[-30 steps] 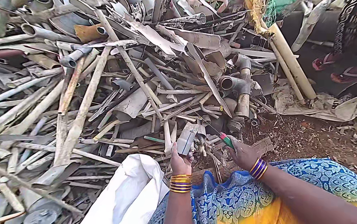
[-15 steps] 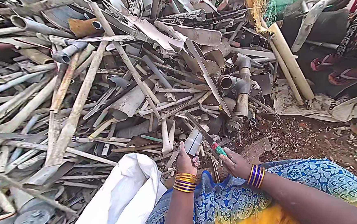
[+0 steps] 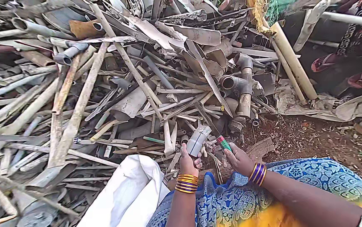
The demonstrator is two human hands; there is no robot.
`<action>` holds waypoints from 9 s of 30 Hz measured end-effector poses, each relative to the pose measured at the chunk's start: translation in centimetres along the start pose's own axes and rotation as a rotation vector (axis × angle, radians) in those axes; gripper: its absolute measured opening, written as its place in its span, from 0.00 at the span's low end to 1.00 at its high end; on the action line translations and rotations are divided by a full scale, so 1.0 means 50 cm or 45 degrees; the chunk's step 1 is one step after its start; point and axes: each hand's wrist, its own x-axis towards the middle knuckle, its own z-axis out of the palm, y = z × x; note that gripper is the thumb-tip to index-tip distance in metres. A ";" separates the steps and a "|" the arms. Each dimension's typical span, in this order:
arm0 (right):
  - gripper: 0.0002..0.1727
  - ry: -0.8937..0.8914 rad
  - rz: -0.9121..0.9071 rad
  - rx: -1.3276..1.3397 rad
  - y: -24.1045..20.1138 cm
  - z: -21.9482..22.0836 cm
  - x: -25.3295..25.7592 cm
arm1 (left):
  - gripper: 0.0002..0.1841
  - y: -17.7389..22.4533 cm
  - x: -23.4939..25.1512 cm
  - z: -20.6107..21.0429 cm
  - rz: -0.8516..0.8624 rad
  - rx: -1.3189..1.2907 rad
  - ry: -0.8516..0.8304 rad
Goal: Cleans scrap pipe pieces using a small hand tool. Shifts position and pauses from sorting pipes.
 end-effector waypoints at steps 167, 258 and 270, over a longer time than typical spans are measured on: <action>0.50 0.030 -0.656 -0.964 0.018 0.017 -0.025 | 0.28 -0.096 0.002 0.024 0.166 0.141 -0.228; 0.26 0.134 0.606 0.229 -0.008 0.008 0.022 | 0.33 0.113 0.011 -0.135 0.236 1.819 0.117; 0.29 0.170 0.764 0.451 0.041 -0.011 0.040 | 0.34 -0.059 0.218 0.064 0.263 1.972 -0.693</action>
